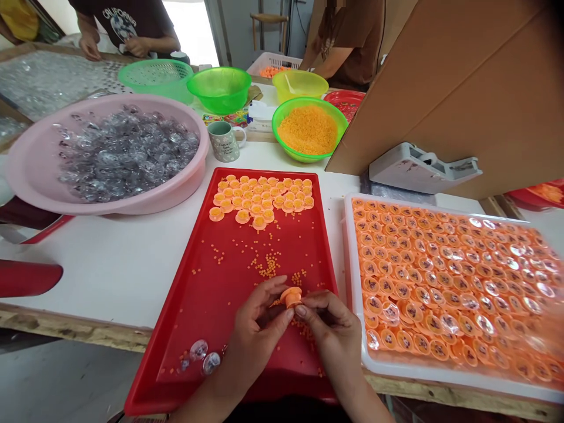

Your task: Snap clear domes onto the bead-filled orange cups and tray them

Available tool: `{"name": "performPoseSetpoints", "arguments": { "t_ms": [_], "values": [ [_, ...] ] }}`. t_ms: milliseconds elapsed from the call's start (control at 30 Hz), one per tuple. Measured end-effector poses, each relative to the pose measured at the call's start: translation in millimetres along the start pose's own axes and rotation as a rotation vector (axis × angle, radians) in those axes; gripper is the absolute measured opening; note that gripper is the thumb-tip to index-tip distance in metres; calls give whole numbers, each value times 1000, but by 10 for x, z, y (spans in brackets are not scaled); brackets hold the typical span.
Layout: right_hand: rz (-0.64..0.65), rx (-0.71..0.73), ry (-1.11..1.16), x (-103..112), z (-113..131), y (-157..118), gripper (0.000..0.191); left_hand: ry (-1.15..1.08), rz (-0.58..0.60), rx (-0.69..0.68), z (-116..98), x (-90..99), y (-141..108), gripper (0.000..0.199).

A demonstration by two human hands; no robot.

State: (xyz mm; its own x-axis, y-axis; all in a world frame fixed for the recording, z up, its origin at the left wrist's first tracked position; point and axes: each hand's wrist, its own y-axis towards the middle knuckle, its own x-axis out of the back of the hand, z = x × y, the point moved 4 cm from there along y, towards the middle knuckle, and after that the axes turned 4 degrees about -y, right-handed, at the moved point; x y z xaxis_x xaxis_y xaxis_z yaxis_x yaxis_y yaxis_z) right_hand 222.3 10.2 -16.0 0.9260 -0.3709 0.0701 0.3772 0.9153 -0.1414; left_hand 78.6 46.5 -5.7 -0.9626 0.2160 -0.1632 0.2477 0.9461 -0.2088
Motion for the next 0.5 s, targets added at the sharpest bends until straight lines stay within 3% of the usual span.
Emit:
{"name": "performPoseSetpoints", "arguments": {
  "t_ms": [100, 200, 500],
  "values": [
    [-2, 151, -99, 5, 103, -24, 5, -16, 69, 42, -45, -16, 19, 23],
    [16, 219, -141, -5, 164, -40, 9, -32, 65, 21, -63, -7, 17, 21],
    [39, 213, -105, -33, 145, -58, 12, -107, 15, 49, -71, 1, -9, 18]
  ]
}}
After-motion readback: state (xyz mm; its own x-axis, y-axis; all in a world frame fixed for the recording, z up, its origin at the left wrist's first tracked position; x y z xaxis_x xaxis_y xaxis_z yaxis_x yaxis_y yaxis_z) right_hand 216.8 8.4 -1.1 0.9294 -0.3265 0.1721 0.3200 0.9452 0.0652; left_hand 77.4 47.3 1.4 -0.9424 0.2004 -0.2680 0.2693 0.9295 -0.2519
